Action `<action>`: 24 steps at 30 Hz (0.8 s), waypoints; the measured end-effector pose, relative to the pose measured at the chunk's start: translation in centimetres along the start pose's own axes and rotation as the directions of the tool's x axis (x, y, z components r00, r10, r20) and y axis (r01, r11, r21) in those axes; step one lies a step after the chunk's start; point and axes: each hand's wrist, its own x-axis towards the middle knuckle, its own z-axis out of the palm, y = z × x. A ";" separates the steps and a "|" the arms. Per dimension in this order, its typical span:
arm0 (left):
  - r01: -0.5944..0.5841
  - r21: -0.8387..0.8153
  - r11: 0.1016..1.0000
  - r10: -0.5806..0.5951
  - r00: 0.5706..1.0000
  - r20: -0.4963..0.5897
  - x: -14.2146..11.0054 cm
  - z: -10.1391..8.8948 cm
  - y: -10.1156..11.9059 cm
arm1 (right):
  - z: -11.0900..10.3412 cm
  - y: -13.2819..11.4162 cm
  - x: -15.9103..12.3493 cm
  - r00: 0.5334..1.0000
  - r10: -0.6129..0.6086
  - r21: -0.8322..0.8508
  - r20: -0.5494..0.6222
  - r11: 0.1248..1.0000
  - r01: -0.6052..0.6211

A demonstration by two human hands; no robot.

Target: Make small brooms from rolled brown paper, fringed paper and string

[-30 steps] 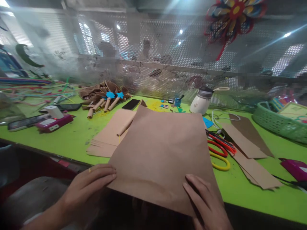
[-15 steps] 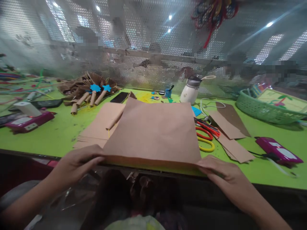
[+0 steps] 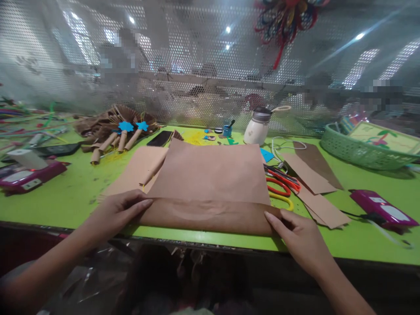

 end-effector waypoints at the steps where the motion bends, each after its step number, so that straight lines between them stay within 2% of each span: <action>1: 0.001 -0.005 1.000 -0.001 1.000 -0.014 0.0 0.1 0.0 | 0.1 0.0 -0.1 0.999 -0.039 -0.037 -0.032 0.999 0.038; 5: -0.020 0.018 1.000 0.021 0.998 -0.059 0.2 0.3 0.2 | 0.5 0.0 -0.5 0.969 -0.223 -0.124 -0.104 0.970 0.210; 7: -0.041 0.045 0.998 0.045 0.996 -0.078 0.4 0.3 0.3 | 0.7 0.0 -0.4 0.955 -0.266 -0.150 -0.131 0.958 0.246; 14: -0.045 0.065 0.997 0.049 0.996 -0.073 0.9 0.3 -0.4 | 1.1 0.3 0.0 0.960 -0.236 -0.161 -0.150 0.964 0.212; 24: -0.067 0.050 0.997 0.073 0.987 -0.141 1.3 0.4 -0.3 | 1.4 0.1 -0.1 0.958 -0.214 -0.112 -0.194 0.974 0.195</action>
